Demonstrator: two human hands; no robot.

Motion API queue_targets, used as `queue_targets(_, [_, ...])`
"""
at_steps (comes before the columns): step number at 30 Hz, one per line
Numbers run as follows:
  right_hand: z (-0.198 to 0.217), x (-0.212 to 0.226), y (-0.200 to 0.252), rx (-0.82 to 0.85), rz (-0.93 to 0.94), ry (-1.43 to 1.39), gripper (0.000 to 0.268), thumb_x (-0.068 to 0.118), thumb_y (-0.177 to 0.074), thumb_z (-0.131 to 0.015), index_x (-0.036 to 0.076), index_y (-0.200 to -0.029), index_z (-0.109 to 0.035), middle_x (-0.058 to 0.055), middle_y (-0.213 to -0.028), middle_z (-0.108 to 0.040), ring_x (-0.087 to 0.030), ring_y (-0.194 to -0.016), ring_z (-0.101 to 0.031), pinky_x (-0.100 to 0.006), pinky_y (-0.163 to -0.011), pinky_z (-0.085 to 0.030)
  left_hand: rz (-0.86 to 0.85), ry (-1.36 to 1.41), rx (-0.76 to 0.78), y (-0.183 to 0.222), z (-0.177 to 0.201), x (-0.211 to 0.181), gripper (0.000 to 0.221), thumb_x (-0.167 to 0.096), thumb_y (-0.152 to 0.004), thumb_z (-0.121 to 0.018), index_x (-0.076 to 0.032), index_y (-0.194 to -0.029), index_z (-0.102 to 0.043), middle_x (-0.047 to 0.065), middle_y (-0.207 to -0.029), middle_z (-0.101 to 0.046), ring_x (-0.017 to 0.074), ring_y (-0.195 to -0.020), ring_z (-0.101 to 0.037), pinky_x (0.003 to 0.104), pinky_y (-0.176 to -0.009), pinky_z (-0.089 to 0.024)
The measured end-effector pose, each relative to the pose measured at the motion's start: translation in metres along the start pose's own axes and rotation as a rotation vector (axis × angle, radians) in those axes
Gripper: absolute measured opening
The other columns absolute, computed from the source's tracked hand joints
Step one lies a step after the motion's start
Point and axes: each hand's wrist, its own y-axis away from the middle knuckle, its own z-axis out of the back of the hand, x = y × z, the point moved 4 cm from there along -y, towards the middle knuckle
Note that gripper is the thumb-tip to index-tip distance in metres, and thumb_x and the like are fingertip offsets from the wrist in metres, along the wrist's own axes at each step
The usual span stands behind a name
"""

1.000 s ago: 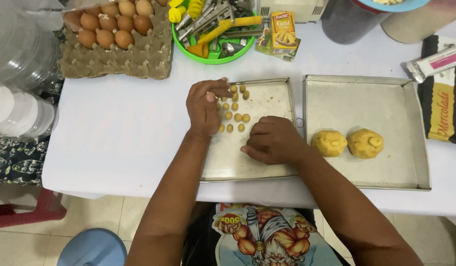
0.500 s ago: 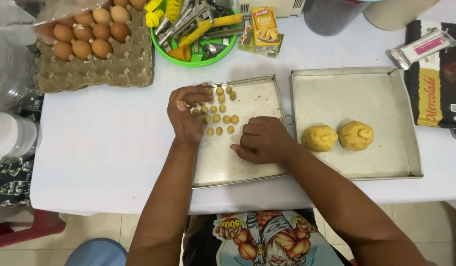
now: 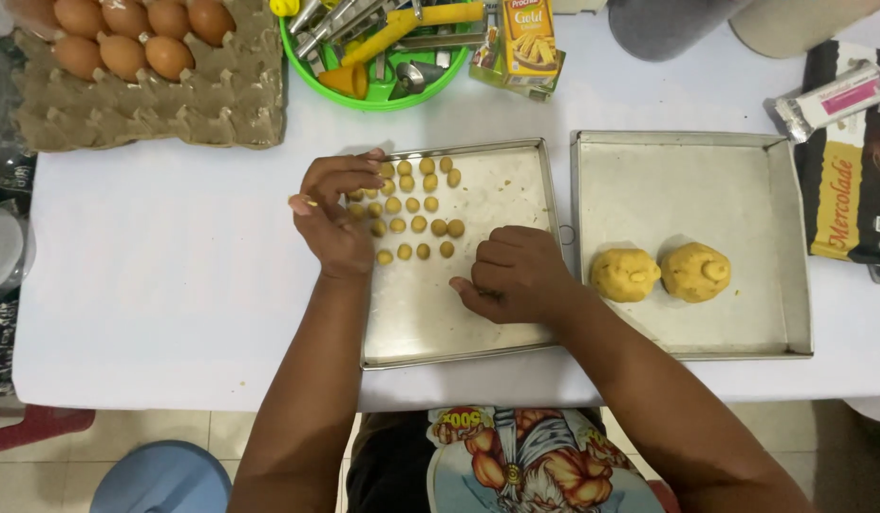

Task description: Preparing filled cookies by portioning dough, adding filling, and rolling them into balls on a baking tray.

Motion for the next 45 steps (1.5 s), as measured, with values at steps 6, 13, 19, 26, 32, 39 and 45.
queue_targets(6, [0.001, -0.006, 0.000, -0.014, -0.071, -0.008, 0.042, 0.023, -0.092, -0.071, 0.015, -0.059, -0.047, -0.004, -0.060, -0.048, -0.023, -0.050, -0.050, -0.034, -0.049, -0.044, 0.086, 0.150, -0.120, -0.004, 0.010, 0.000, 0.089, -0.055, -0.107, -0.002, -0.002, -0.078, -0.068, 0.018, -0.088, -0.061, 0.0343, -0.093, -0.073, 0.040, -0.098, -0.058])
queue_targets(13, [0.004, -0.012, 0.003, 0.031, -0.225, -0.036, 0.025, 0.025, -0.088, -0.076, 0.014, -0.073, -0.060, -0.006, -0.073, -0.062, -0.027, -0.060, -0.061, -0.037, -0.054, -0.050, 0.278, 0.386, -0.282, -0.005, 0.019, 0.005, 0.082, -0.062, -0.102, -0.012, -0.006, -0.076, -0.066, 0.012, -0.083, -0.058, 0.0253, -0.084, -0.069, 0.044, -0.091, -0.062])
queue_targets(19, [-0.001, -0.024, 0.013, 0.041, -0.310, -0.118, 0.016, 0.022, -0.084, -0.077, 0.015, -0.080, -0.064, -0.005, -0.081, -0.066, -0.025, -0.056, -0.061, -0.035, -0.054, -0.051, 0.424, 0.605, -0.421, -0.008, 0.025, 0.012, 0.073, -0.067, -0.099, -0.025, -0.009, -0.087, -0.068, 0.009, -0.091, -0.065, 0.0206, -0.093, -0.071, 0.043, -0.103, -0.056])
queue_targets(26, [0.006, -0.027, 0.012, 0.026, -0.401, -0.233, 0.012, 0.015, -0.083, -0.078, 0.014, -0.084, -0.065, -0.006, -0.075, -0.065, -0.023, -0.056, -0.064, -0.032, -0.053, -0.053, 0.549, 0.729, -0.420, -0.007, 0.037, 0.039, 0.075, -0.075, -0.091, -0.036, -0.009, -0.097, -0.071, 0.012, -0.098, -0.067, 0.0309, -0.096, -0.075, 0.043, -0.103, -0.057])
queue_targets(32, [0.019, -0.011, -0.011, 0.085, -0.509, -0.307, 0.008, 0.004, -0.087, -0.077, 0.007, -0.093, -0.072, -0.014, -0.087, -0.071, -0.031, -0.073, -0.072, -0.039, -0.065, -0.060, 0.588, 0.746, -0.417, -0.004, 0.038, 0.045, 0.074, -0.076, -0.088, -0.041, -0.009, -0.100, -0.072, 0.012, -0.098, -0.069, 0.0313, -0.094, -0.076, 0.043, -0.101, -0.059])
queue_targets(39, [0.049, -0.002, -0.018, 0.432, -0.859, -0.208, 0.012, 0.007, -0.090, -0.072, 0.008, -0.100, -0.078, -0.015, -0.104, -0.079, -0.039, -0.096, -0.076, -0.051, -0.087, -0.060, 0.623, 0.710, -0.414, -0.005, 0.034, 0.039, 0.072, -0.075, -0.087, -0.041, -0.010, -0.098, -0.071, 0.011, -0.094, -0.068, 0.0303, -0.090, -0.077, 0.041, -0.099, -0.060])
queue_targets(45, [0.059, 0.003, -0.018, 0.594, -0.946, -0.170, 0.027, 0.012, -0.090, -0.068, 0.006, -0.116, -0.076, -0.017, -0.123, -0.076, -0.047, -0.110, -0.070, -0.060, -0.095, -0.053, 0.638, 0.700, -0.417, -0.004, 0.036, 0.039, 0.071, -0.074, -0.086, -0.043, -0.010, -0.097, -0.072, 0.011, -0.093, -0.069, 0.0299, -0.090, -0.077, 0.041, -0.099, -0.061])
